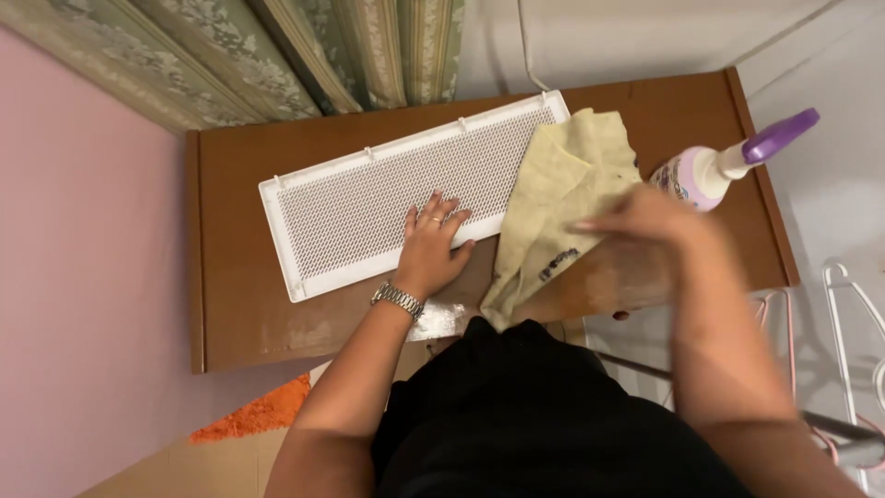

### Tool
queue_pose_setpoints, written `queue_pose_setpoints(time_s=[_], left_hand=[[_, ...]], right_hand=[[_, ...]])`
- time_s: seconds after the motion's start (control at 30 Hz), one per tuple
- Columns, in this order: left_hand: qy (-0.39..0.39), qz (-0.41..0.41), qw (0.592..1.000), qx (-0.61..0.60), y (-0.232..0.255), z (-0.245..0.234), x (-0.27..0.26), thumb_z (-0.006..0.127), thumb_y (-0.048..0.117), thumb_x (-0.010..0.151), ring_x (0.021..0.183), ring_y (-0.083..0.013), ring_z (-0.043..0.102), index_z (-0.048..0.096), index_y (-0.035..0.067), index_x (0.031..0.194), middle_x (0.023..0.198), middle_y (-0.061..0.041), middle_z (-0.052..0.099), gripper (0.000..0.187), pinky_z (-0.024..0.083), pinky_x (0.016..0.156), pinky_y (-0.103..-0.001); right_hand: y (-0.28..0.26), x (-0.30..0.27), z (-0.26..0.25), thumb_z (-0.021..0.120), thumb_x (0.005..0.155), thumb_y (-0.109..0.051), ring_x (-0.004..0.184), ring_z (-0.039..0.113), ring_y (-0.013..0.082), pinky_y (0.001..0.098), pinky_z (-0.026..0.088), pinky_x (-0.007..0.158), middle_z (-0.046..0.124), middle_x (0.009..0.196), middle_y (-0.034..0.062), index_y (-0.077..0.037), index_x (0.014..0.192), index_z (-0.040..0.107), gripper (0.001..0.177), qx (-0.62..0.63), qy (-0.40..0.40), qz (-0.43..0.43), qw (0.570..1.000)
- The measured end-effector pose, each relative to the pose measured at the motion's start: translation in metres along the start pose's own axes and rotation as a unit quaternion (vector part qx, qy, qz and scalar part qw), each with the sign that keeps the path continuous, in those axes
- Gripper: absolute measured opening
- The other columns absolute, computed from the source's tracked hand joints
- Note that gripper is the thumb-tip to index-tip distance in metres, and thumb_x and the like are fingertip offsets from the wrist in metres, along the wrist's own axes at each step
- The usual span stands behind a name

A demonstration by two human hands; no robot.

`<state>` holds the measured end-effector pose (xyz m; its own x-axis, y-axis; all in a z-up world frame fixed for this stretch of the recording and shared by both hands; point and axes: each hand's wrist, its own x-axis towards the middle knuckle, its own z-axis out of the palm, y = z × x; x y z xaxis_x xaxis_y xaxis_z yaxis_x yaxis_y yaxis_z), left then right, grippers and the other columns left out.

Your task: The person removes a white air conditioner filter, sprays it with cleaner, and wipes it thoroughly with a cloth. They then wipe the wooden table surface and reinstall the filter into the wall-mounted unit.

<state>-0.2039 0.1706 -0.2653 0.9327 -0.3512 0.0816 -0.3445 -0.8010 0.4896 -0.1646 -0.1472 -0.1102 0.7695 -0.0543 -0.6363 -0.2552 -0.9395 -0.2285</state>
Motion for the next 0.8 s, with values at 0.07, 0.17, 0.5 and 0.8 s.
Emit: queue_pose_setpoints(time_s=[0.07,0.17,0.5,0.8], left_hand=[[-0.003,0.032,0.999,-0.033,0.021,-0.011,0.005,0.051,0.051,0.095,0.15,-0.0342,0.033,0.058,0.018,0.139,0.149,-0.012,0.052,0.055,0.018,0.119,-0.07],[-0.024,0.1,0.992,-0.068,0.052,-0.016,0.012,0.048,0.055,0.094,0.145,-0.0347,0.042,0.06,0.012,0.136,0.145,-0.013,0.058,0.061,0.012,0.118,-0.073],[0.043,0.035,0.994,-0.095,0.028,0.001,0.021,0.069,0.027,0.089,0.151,-0.0353,0.034,0.056,0.013,0.142,0.152,-0.015,0.052,0.056,0.011,0.119,-0.07],[0.2,-0.212,0.954,-0.075,-0.077,-0.05,-0.026,0.071,0.023,0.091,0.151,-0.0319,0.036,0.055,0.015,0.143,0.152,-0.012,0.046,0.055,0.026,0.118,-0.068]], right_hand=[[0.016,-0.023,-0.028,0.082,0.07,-0.066,0.117,0.067,0.0367,0.047,0.049,0.099,0.074,0.124,0.0143,-0.011,0.118,0.08,0.073,0.012,0.0,0.102,0.995],[0.069,-0.008,-0.035,0.084,0.072,-0.055,0.122,0.064,0.0379,0.0468,0.045,0.1,0.068,0.137,0.0127,-0.017,0.137,0.069,0.076,0.016,0.044,0.207,0.977],[0.127,0.109,0.004,0.073,0.096,0.02,0.128,0.053,0.0434,0.0483,0.046,0.11,0.047,0.139,0.0301,0.005,0.146,0.035,0.064,0.233,0.605,-0.322,0.69],[-0.14,0.07,0.064,0.076,0.056,-0.007,0.099,0.072,0.0396,0.0513,0.055,0.089,0.072,0.101,0.0128,-0.011,0.125,0.069,0.069,-0.04,0.218,-0.43,0.875]])
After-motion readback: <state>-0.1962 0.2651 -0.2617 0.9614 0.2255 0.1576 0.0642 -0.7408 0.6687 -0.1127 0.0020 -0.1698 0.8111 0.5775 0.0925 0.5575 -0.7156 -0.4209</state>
